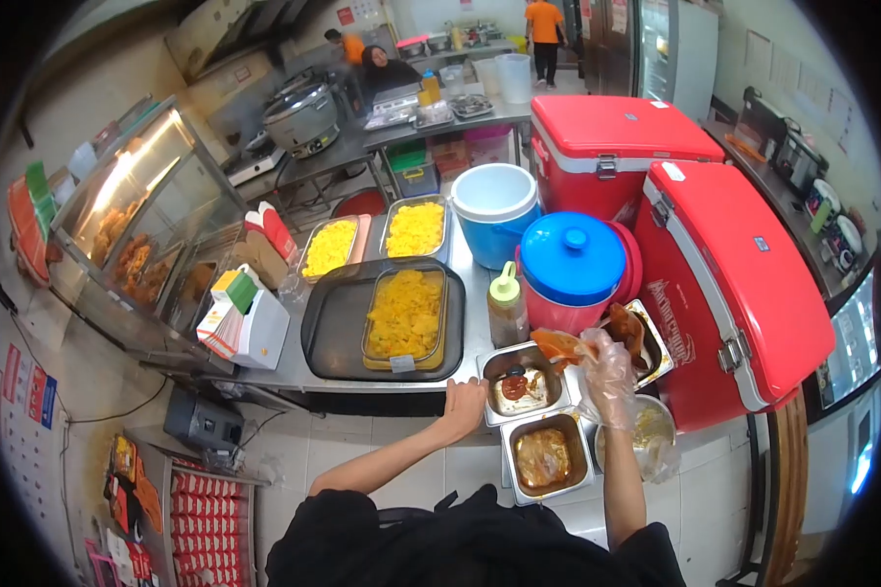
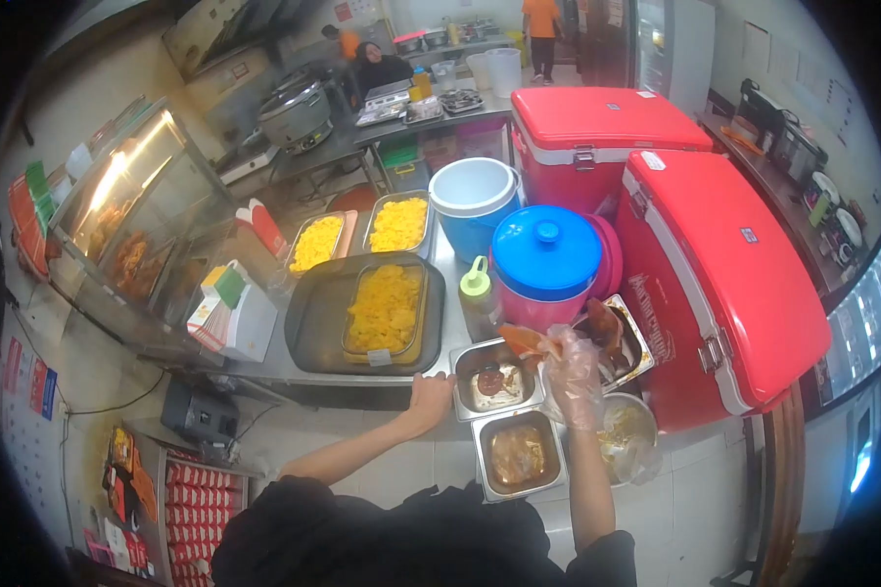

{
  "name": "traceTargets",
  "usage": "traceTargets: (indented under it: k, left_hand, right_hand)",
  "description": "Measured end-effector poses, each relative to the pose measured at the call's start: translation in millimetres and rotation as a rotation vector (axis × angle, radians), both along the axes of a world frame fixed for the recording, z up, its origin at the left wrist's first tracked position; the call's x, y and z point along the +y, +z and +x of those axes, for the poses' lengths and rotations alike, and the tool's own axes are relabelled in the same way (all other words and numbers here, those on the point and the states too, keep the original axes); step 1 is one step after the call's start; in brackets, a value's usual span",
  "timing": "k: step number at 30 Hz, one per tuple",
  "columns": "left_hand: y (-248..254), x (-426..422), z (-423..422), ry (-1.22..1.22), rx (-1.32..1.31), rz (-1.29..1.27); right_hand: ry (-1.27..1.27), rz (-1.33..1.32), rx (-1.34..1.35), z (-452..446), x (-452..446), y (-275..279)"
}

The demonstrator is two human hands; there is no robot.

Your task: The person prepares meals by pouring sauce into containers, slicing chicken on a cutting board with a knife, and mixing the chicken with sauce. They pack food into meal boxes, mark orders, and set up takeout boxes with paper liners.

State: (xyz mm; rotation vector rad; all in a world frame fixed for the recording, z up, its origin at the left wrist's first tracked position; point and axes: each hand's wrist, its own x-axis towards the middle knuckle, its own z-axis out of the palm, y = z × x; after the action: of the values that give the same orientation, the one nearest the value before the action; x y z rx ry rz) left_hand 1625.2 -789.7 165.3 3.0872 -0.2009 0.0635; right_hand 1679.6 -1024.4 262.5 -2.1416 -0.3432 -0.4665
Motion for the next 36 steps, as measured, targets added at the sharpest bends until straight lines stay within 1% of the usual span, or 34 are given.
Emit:
traceTargets:
  k: [1,3,5,6,8,10,11,14,15,18,19,20,21,22,23,24,25,26,27,28,30,33,36]
  left_hand:
    - [-5.8,0.6,-0.2,-0.002,-0.008,0.003]
    - [-10.0,0.7,0.1,0.003,-0.029,0.017]
    - [-13.0,2.0,2.6,0.004,-0.016,0.014]
    - [-14.8,1.5,3.3,0.005,-0.009,0.011]
    - [-15.7,2.3,3.3,0.006,-0.034,0.003]
    - [-14.3,1.2,3.9,0.005,-0.041,-0.017]
    - [-8.1,-1.6,2.9,0.011,-0.013,-0.069]
    - [-7.9,-0.2,6.2,0.018,0.006,-0.055]
    - [-7.5,-0.5,7.0,0.026,0.012,-0.047]
    - [-6.1,-1.8,8.7,0.031,0.026,-0.046]
    - [-8.8,-1.6,8.4,0.004,0.02,-0.011]
    - [-7.2,-3.7,8.6,-0.006,0.014,0.011]
    - [-4.4,-6.0,8.0,-0.007,0.036,0.061]
    - [-10.6,-5.6,8.9,-0.012,0.006,0.058]
    - [-9.4,-5.5,6.8,-0.034,-0.031,0.052]
    - [-7.6,-6.0,5.6,-0.038,-0.041,0.005]
    - [-4.2,-7.4,4.1,-0.064,-0.089,0.003]
    - [-6.0,-7.2,5.5,-0.052,-0.073,-0.008]
    - [-10.1,-3.9,5.3,-0.086,-0.101,-0.017]
    - [-12.3,-3.8,4.1,-0.073,-0.099,-0.05]
    - [-9.8,-5.9,1.6,-0.061,-0.121,-0.133]
    - [-11.0,-7.4,3.2,-0.035,-0.122,-0.139]
    - [-14.0,-6.9,5.4,-0.022,-0.128,-0.18]
  right_hand:
    - [0.017,-0.084,-0.058,-1.6,0.4,-2.2]
    - [-0.041,-0.072,-0.135,-0.7,-0.4,-27.3]
    - [-0.076,-0.085,-0.19,-11.6,3.8,-10.7]
    - [-0.015,-0.08,-0.182,-7.3,2.5,-15.8]
    - [-0.017,0.152,-0.041,-5.0,3.8,-20.6]
    - [-0.013,0.098,-0.134,-7.2,4.1,-26.9]
    - [-0.015,0.071,-0.181,-7.2,4.3,-30.6]
    - [-0.046,0.08,-0.242,-5.9,6.9,-47.2]
    - [0.023,0.154,-0.092,-4.9,7.9,-48.9]
    - [-0.096,0.226,-0.036,-7.6,15.3,-55.8]
    - [-0.035,0.189,-0.021,-6.1,15.0,-67.1]
    - [-0.054,0.164,-0.03,-12.1,16.6,-63.1]
    - [-0.07,0.268,-0.045,-11.2,13.7,-81.8]
    - [-0.085,0.373,-0.066,-9.6,10.7,-100.7]
    - [-0.165,0.442,0.017,-21.5,1.6,-64.8]
    - [-0.268,0.341,0.189,-36.1,-15.4,-40.9]
    - [-0.355,0.31,0.277,-51.0,-33.0,-21.2]
    - [-0.426,0.396,0.095,-58.0,-46.5,-27.2]
    - [-0.536,0.396,0.062,-69.2,-59.6,-15.9]
    - [-0.654,0.423,0.068,-79.1,-71.2,-18.9]
    - [-0.719,0.579,0.078,-101.6,-85.1,-9.2]
    - [-0.874,0.469,0.185,-114.1,-98.1,-37.5]
    - [-0.918,0.519,0.112,-103.4,-96.2,-97.0]
